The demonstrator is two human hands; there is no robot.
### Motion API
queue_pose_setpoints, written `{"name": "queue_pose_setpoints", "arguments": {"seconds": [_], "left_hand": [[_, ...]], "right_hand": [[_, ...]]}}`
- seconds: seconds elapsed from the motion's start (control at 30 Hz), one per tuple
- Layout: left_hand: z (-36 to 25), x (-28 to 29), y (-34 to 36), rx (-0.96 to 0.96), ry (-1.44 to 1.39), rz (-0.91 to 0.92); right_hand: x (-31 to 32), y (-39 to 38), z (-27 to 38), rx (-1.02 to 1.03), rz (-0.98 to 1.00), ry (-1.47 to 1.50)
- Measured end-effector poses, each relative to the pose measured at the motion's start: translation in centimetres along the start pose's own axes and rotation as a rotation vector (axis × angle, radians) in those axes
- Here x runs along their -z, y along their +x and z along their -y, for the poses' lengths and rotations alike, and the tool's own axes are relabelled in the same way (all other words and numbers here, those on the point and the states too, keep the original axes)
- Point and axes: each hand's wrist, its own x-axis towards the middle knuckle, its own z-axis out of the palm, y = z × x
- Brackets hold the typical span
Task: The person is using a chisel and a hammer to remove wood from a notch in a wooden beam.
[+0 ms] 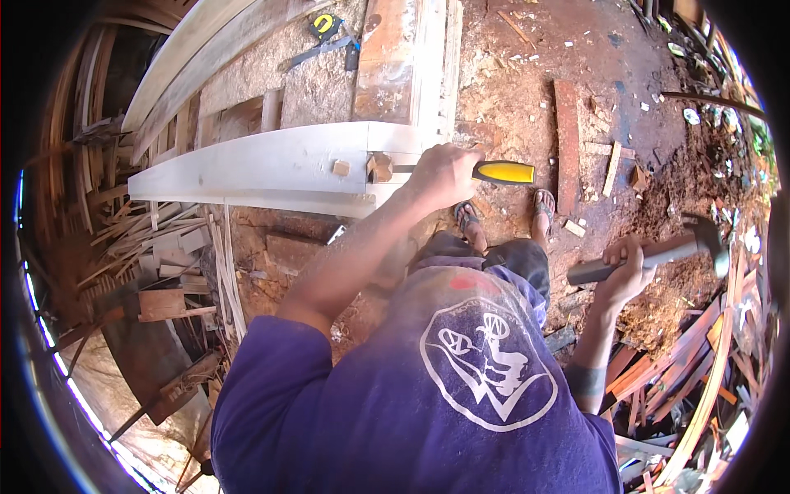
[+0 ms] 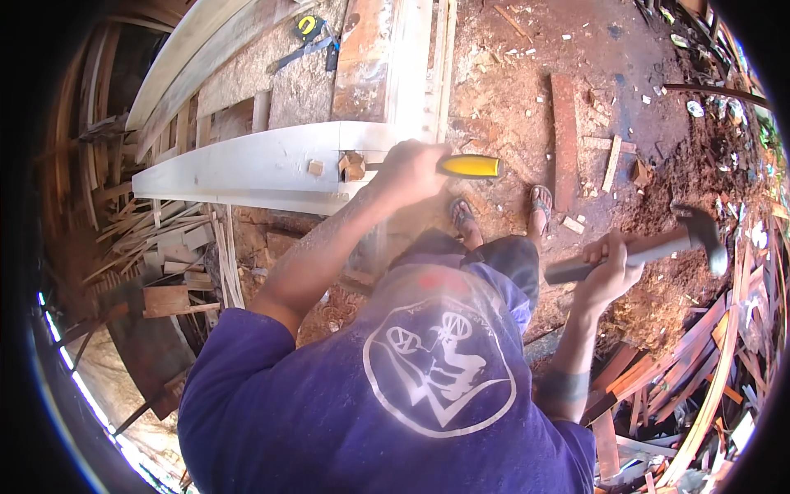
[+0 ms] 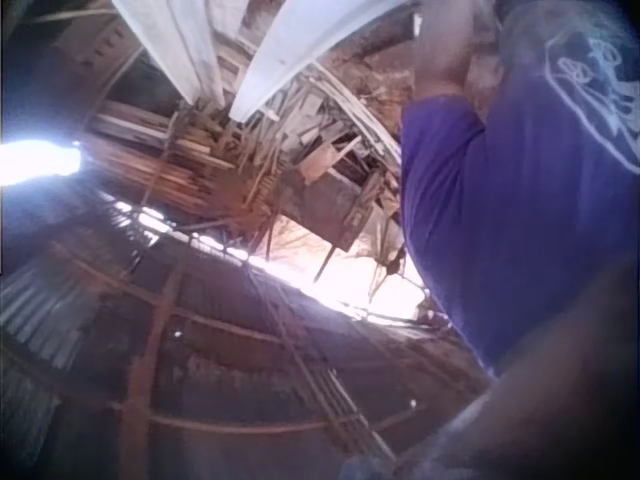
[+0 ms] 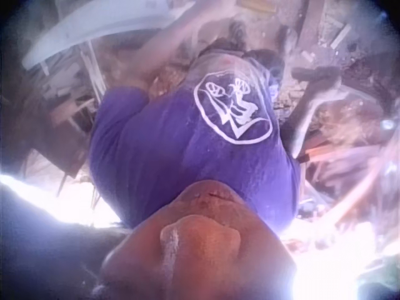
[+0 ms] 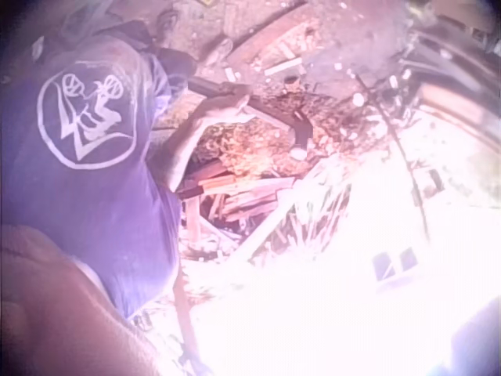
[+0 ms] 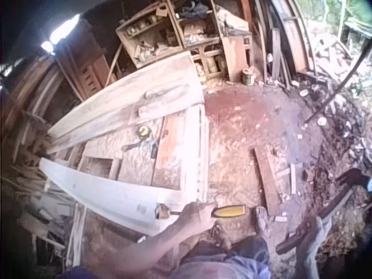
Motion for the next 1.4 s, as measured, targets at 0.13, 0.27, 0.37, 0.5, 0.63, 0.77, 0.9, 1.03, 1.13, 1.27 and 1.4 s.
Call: {"name": "queue_pose_setpoints", "arguments": {"seconds": [0.13,0.27,0.37,0.5,0.63,0.77,0.9,1.03,1.13,1.27,1.4], "left_hand": [[-0.1,0.3,0.5,-0.039,0.022,0.046],[1.5,0.7,-0.3,-0.014,0.072,0.147],[2.0,-0.1,-1.7,-0.034,0.047,0.12],[0.9,0.8,-0.7,0.027,0.1,0.19],[2.2,0.6,-2.2,0.002,0.115,0.216],[1.4,4.9,-4.0,-0.071,-0.002,-0.024],[5.0,10.1,-9.3,0.34,-0.842,-0.593],[9.0,16.7,-14.5,0.353,-1.43,-1.156],[5.4,16.5,-13.6,-0.101,-1.526,-1.026],[4.4,12.6,-9.5,-0.086,-1.213,-0.93],[2.2,8.9,-8.4,0.109,-0.652,-0.841]], "right_hand": [[-5.3,-5.6,-2.5,-0.163,0.423,-0.272],[-3.8,-4.4,-4.6,-0.186,0.457,-0.336],[-2.6,-1.9,-0.9,-0.118,0.15,-0.115],[-4.5,-5.3,-5.7,0.126,0.318,0.02],[-6.7,-5.7,-2.2,-0.178,0.648,-0.563],[-2.8,-1.8,-2.4,-0.241,0.524,-0.511],[-0.5,1.2,-1.2,-0.202,0.322,-0.422],[-1.3,3.6,0.7,-0.2,0.349,-0.325],[-2.7,5.5,1.8,-0.23,0.437,-0.283],[-4.4,7.9,2.9,-0.221,0.628,-0.261],[-4.4,9.6,4.5,-0.116,0.731,-0.347]]}}
